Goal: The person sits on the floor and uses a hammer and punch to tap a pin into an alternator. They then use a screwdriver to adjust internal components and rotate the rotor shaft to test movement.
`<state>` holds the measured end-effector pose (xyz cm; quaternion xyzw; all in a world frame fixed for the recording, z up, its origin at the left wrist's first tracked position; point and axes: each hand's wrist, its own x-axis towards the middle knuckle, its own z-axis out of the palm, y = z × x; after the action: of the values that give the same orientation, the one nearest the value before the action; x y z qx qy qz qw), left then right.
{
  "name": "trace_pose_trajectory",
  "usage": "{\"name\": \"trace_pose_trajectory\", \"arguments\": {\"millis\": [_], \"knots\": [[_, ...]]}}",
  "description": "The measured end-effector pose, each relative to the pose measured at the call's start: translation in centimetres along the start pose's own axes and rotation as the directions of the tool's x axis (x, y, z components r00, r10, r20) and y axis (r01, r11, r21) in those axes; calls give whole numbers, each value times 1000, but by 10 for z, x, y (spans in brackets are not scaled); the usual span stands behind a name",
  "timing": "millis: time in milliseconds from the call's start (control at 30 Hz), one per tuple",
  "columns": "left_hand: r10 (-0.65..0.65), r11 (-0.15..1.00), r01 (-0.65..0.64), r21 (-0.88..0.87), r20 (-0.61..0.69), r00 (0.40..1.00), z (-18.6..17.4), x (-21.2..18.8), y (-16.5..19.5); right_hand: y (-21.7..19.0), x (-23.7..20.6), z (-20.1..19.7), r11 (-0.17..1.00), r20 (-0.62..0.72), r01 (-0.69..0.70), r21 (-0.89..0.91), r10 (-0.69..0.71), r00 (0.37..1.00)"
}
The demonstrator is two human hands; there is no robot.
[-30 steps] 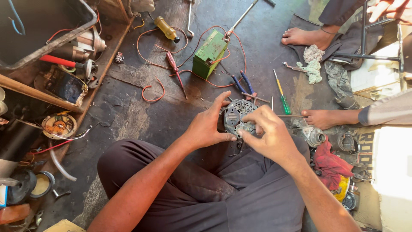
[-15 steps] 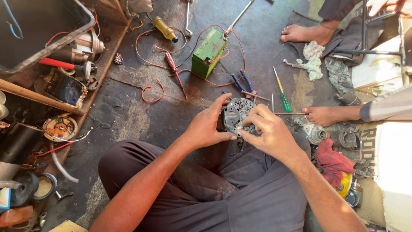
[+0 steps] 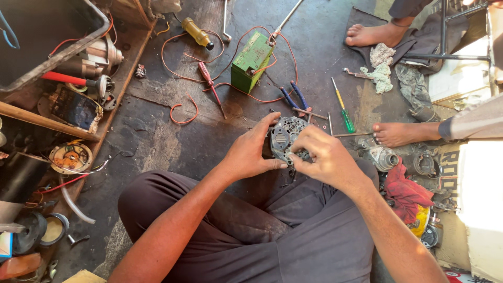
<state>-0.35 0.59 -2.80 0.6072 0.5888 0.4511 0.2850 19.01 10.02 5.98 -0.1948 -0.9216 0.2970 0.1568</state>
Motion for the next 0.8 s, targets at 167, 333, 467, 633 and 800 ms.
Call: {"name": "trace_pose_trajectory", "arguments": {"millis": [167, 333, 467, 633, 800], "knots": [[14, 1000, -14, 19, -2, 1000, 0, 0, 0, -1, -2, 3, 996, -42, 87, -2, -87, 995], [18, 1000, -18, 24, 0, 1000, -1, 0, 0, -4, -3, 2, 991, -27, -129, -27, 128, 991], [27, 999, -27, 27, -1, 1000, -2, 0, 0, -2, -3, 4, 994, -65, 108, 12, -107, 992], [10, 1000, -11, 25, 6, 1000, -1, 0, 1, 1, -7, 5, 981, -93, -124, 148, 138, 986], [19, 999, -19, 32, 3, 1000, -2, 0, 1, 1, -5, 5, 999, -50, 25, 28, -24, 998]]}}
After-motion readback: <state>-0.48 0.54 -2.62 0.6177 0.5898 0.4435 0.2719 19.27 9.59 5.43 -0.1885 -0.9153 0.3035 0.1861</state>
